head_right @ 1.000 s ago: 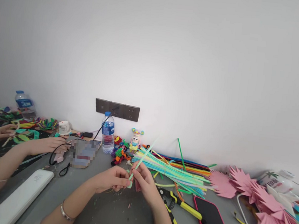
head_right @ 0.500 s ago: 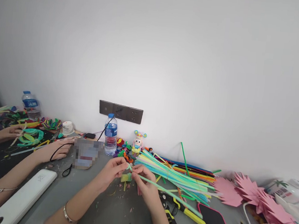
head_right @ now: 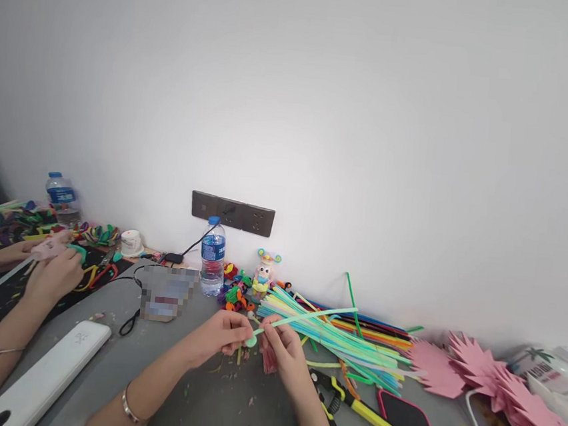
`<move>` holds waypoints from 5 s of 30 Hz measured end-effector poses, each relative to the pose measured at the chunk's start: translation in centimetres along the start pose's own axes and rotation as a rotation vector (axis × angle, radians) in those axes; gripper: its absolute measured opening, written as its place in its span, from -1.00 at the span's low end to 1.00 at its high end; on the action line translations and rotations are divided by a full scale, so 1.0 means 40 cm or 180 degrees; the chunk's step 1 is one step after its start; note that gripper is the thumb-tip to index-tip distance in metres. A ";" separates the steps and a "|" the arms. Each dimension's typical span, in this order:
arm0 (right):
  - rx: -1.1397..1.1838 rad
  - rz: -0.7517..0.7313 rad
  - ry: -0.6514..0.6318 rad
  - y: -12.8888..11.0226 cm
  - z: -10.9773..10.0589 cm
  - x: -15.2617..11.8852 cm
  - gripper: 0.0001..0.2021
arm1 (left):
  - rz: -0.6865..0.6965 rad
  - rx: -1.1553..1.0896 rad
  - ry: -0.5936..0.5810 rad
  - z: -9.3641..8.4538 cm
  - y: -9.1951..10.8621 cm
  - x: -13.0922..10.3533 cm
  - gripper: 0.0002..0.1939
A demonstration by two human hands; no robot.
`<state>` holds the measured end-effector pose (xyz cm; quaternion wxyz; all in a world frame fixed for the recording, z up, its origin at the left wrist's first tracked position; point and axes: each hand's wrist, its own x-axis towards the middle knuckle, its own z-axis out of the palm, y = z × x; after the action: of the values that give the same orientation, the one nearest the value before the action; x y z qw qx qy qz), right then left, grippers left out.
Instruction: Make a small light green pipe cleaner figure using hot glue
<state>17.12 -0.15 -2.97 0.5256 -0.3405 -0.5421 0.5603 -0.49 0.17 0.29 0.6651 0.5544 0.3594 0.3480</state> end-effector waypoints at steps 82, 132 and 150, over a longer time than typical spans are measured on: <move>0.0125 -0.0255 0.0176 -0.017 0.008 0.004 -0.73 | -0.0047 0.0489 0.0063 0.008 -0.014 0.004 -0.58; 0.0020 -0.0971 0.0717 -0.021 0.068 0.000 -0.79 | 0.0745 -0.0981 0.1476 0.048 -0.031 0.027 -0.63; -0.0061 -0.0939 0.1016 -0.003 0.033 0.013 -0.83 | 0.0363 -0.1152 0.1023 0.037 -0.036 0.030 -0.63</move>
<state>15.79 0.00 -2.51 0.6778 -0.3468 -0.5012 0.4112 1.49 0.26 -1.03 0.6671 0.3832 0.3606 0.5274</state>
